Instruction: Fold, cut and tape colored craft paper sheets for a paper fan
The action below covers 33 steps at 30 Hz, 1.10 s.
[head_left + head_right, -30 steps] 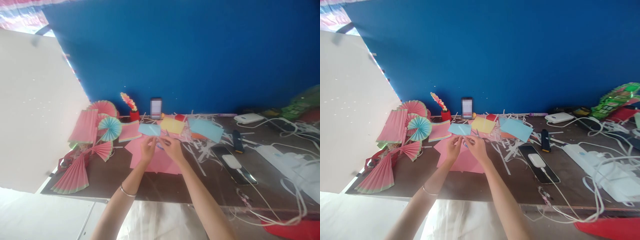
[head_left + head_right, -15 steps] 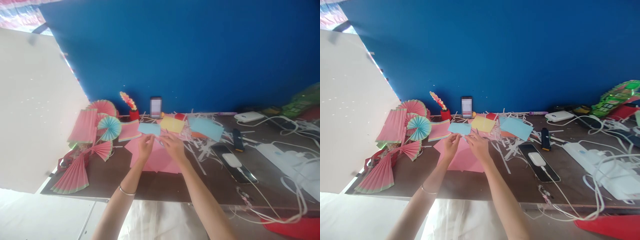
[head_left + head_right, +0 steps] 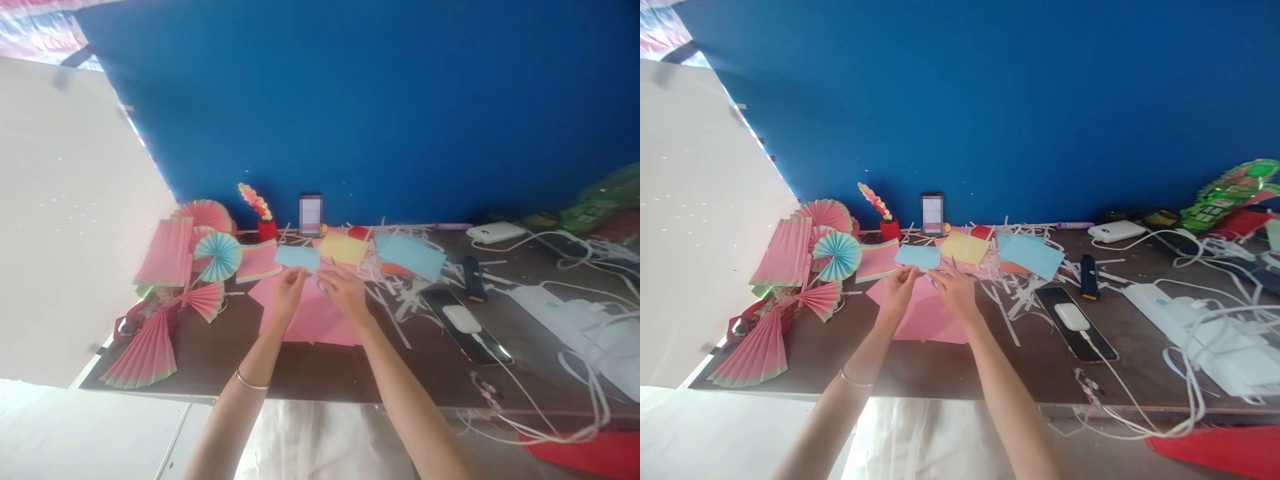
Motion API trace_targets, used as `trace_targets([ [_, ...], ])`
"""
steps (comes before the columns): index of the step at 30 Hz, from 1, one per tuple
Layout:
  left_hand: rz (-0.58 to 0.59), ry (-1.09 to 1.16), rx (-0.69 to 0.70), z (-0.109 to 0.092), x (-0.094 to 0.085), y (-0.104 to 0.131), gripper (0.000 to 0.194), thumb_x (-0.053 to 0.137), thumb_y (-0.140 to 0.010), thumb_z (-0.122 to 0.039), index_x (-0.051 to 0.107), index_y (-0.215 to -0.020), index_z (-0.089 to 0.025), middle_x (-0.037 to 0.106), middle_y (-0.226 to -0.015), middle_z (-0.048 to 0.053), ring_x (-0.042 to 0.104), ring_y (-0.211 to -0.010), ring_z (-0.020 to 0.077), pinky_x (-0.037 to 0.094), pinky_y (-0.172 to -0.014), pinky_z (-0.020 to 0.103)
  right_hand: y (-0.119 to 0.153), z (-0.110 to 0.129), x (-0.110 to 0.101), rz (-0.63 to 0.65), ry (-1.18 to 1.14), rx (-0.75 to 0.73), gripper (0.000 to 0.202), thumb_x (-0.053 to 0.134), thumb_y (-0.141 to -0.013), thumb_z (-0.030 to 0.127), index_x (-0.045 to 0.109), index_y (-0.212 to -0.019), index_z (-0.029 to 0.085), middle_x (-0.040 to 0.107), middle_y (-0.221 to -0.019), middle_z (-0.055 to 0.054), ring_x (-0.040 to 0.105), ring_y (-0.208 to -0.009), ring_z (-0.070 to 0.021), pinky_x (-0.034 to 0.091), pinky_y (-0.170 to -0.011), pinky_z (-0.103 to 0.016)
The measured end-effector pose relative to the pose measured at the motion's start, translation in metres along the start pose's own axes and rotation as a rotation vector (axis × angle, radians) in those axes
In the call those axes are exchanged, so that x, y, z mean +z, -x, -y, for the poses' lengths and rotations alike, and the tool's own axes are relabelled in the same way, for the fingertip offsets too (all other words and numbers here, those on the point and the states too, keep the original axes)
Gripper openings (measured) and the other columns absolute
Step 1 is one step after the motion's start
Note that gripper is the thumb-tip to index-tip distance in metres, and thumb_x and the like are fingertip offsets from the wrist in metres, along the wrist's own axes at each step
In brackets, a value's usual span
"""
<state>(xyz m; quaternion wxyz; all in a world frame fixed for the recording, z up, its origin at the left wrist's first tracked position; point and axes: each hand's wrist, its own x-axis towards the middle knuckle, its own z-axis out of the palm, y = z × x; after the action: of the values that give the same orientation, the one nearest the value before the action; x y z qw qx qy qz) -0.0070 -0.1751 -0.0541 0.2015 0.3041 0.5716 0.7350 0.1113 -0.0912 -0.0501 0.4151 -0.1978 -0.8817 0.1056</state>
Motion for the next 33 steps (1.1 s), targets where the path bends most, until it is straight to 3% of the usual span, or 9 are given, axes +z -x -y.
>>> trace_targets([
  [5, -0.009, 0.122, -0.079, 0.005, 0.002, -0.002, 0.028, 0.067, -0.069, -0.04, 0.065, -0.084, -0.017, 0.07, -0.082, 0.007, 0.067, -0.079, 0.02, 0.049, -0.083, 0.038, 0.001, 0.002, 0.002, 0.012, -0.03, 0.018, 0.027, 0.046, -0.089, 0.023, 0.07, -0.099, 0.031, 0.069, -0.095, -0.001, 0.063, -0.082, -0.0155, 0.048, -0.067, -0.027],
  [9, 0.041, 0.224, -0.147, 0.007, 0.006, 0.001, 0.034, 0.059, -0.075, -0.046, 0.065, -0.093, -0.018, 0.069, -0.088, 0.007, 0.065, -0.088, 0.0192, 0.047, -0.086, 0.035, 0.002, 0.004, 0.004, -0.025, -0.042, 0.024, 0.028, 0.045, -0.089, 0.021, 0.07, -0.097, 0.03, 0.069, -0.093, -0.001, 0.063, -0.081, -0.0153, 0.048, -0.067, -0.028],
  [16, 0.146, 0.081, -0.136, 0.003, 0.009, 0.011, 0.029, 0.061, -0.074, -0.046, 0.069, -0.078, -0.018, 0.067, -0.077, 0.002, 0.06, -0.081, 0.0179, 0.046, -0.079, 0.031, 0.003, 0.006, 0.007, -0.021, -0.063, 0.014, 0.026, 0.044, -0.09, 0.024, 0.07, -0.095, 0.027, 0.07, -0.092, -0.001, 0.064, -0.083, -0.0163, 0.048, -0.067, -0.028],
  [25, 0.039, 0.119, -0.159, 0.011, 0.001, -0.001, 0.032, 0.061, -0.074, -0.048, 0.071, -0.083, -0.019, 0.07, -0.089, 0.006, 0.061, -0.095, 0.0223, 0.044, -0.089, 0.037, 0.005, 0.006, 0.008, 0.028, -0.058, 0.004, 0.026, 0.044, -0.091, 0.029, 0.068, -0.1, 0.029, 0.068, -0.097, -0.002, 0.062, -0.087, -0.0165, 0.047, -0.074, -0.029],
  [33, 0.006, 0.275, -0.136, 0.009, -0.004, -0.006, 0.03, 0.065, -0.072, -0.044, 0.072, -0.08, -0.016, 0.071, -0.093, 0.009, 0.063, -0.098, 0.0244, 0.043, -0.094, 0.041, 0.002, 0.004, -0.001, -0.099, 0.108, -0.175, 0.022, 0.048, -0.088, 0.018, 0.069, -0.089, 0.023, 0.069, -0.087, -0.002, 0.061, -0.072, -0.0127, 0.044, -0.062, -0.025],
])
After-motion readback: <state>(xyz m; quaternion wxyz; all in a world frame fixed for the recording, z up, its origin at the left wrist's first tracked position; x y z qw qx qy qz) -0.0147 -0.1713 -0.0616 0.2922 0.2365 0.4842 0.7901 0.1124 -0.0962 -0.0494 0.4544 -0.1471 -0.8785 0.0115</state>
